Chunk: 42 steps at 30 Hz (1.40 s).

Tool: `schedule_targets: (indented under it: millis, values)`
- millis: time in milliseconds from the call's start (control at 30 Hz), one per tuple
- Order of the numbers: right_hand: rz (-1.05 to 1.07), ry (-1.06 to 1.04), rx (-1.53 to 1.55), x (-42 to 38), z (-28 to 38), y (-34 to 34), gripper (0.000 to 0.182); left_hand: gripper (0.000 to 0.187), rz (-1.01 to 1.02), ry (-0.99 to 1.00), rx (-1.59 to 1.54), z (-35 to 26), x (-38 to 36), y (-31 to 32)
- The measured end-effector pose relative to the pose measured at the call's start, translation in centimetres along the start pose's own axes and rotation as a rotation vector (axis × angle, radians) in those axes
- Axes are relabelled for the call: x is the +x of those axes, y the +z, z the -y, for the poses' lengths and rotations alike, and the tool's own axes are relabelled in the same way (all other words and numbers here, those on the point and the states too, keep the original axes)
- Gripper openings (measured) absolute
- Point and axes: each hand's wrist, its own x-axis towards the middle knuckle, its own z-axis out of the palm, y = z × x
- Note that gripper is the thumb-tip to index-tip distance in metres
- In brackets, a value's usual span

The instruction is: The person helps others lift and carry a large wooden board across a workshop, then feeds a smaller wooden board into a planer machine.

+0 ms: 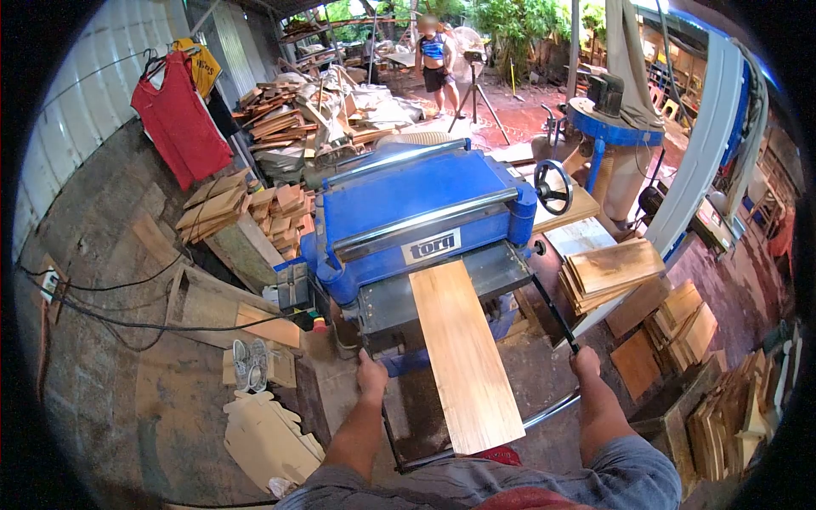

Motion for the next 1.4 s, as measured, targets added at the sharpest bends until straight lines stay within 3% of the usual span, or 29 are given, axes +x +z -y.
schedule_targets:
  millis: [800,1400]
  values:
    - [-0.033,-0.033,0.013,0.3,-0.6,0.6,0.029,0.056,-0.095,0.073,-0.103,1.0,0.5,1.3]
    - [-0.011,-0.034,-0.011,0.5,-0.6,0.7,0.031,0.056,-0.023,-0.001,-0.092,0.3,0.3,0.5]
